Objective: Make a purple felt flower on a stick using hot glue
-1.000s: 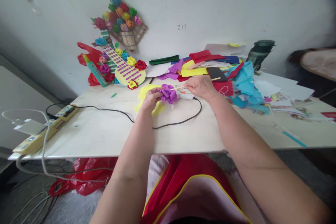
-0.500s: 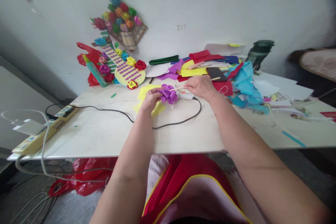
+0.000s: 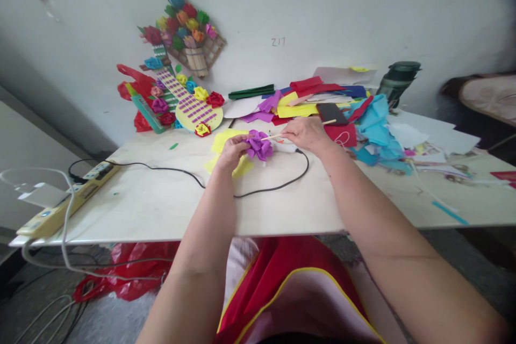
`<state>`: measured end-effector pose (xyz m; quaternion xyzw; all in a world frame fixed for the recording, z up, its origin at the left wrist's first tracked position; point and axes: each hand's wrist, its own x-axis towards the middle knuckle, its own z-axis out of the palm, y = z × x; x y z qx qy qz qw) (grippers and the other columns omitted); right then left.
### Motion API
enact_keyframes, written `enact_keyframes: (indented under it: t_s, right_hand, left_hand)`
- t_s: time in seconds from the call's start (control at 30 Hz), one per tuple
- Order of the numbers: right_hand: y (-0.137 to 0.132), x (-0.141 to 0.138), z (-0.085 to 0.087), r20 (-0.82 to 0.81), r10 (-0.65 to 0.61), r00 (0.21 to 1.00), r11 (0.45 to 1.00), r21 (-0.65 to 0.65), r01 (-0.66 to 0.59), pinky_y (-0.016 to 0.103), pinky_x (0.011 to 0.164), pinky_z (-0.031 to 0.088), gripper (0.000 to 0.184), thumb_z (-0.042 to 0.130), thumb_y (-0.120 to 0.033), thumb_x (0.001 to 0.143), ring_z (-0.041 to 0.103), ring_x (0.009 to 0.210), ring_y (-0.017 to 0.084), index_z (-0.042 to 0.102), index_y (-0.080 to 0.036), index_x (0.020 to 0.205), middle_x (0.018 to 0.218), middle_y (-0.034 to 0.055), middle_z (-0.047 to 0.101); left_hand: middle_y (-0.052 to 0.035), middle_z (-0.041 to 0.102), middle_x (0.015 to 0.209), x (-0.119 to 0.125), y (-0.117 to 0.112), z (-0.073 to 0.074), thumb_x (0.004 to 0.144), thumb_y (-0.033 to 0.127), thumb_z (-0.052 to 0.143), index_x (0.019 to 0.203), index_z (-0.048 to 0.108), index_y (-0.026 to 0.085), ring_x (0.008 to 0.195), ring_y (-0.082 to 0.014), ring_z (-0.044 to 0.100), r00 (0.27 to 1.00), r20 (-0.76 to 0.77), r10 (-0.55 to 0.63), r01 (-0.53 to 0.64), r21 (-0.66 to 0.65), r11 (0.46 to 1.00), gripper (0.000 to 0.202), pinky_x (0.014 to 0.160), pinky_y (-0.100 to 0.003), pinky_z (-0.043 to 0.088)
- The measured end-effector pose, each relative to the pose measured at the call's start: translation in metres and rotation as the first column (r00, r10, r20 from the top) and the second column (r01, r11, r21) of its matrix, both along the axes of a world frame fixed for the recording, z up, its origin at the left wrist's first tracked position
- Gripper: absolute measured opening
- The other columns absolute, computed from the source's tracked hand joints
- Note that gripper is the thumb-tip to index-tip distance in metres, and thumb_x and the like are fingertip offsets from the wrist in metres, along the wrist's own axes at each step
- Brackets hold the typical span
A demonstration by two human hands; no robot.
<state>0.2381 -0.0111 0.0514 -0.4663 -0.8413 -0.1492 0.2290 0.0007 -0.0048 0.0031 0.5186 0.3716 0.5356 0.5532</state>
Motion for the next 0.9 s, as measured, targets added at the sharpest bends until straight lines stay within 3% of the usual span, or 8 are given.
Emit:
enact_keyframes:
  t_s: [0.47, 0.9]
  right_hand:
    - [-0.0065, -0.0039, 0.0058, 0.112, -0.055, 0.992, 0.998, -0.002, 0.055, 0.031, 0.059, 0.024, 0.031, 0.048, -0.035, 0.091, 0.062, 0.083, 0.021, 0.077, -0.021, 0.09, 0.091, 0.0059, 0.075]
    - [-0.0059, -0.0024, 0.0052, 0.067, -0.04, 0.997, 0.999, 0.003, 0.04, 0.03, 0.06, 0.026, 0.031, 0.049, -0.035, 0.09, 0.061, 0.082, 0.02, 0.077, -0.022, 0.09, 0.09, 0.0054, 0.075]
  left_hand:
    - [-0.0017, 0.067, 0.062, 0.0019, -0.0013, 0.0, 0.051, 0.015, 0.068, 0.078, 0.07, 0.012, 0.051, -0.0102, 0.056, 1.0, -0.014, 0.009, -0.009, 0.003, 1.0, 0.027, 0.052, -0.022, 0.045]
    - [-0.002, 0.068, 0.064, 0.0009, 0.0008, -0.002, 0.05, 0.015, 0.07, 0.078, 0.072, 0.013, 0.052, -0.0106, 0.057, 1.0, 0.021, 0.004, -0.004, -0.005, 1.0, 0.028, 0.053, -0.022, 0.045]
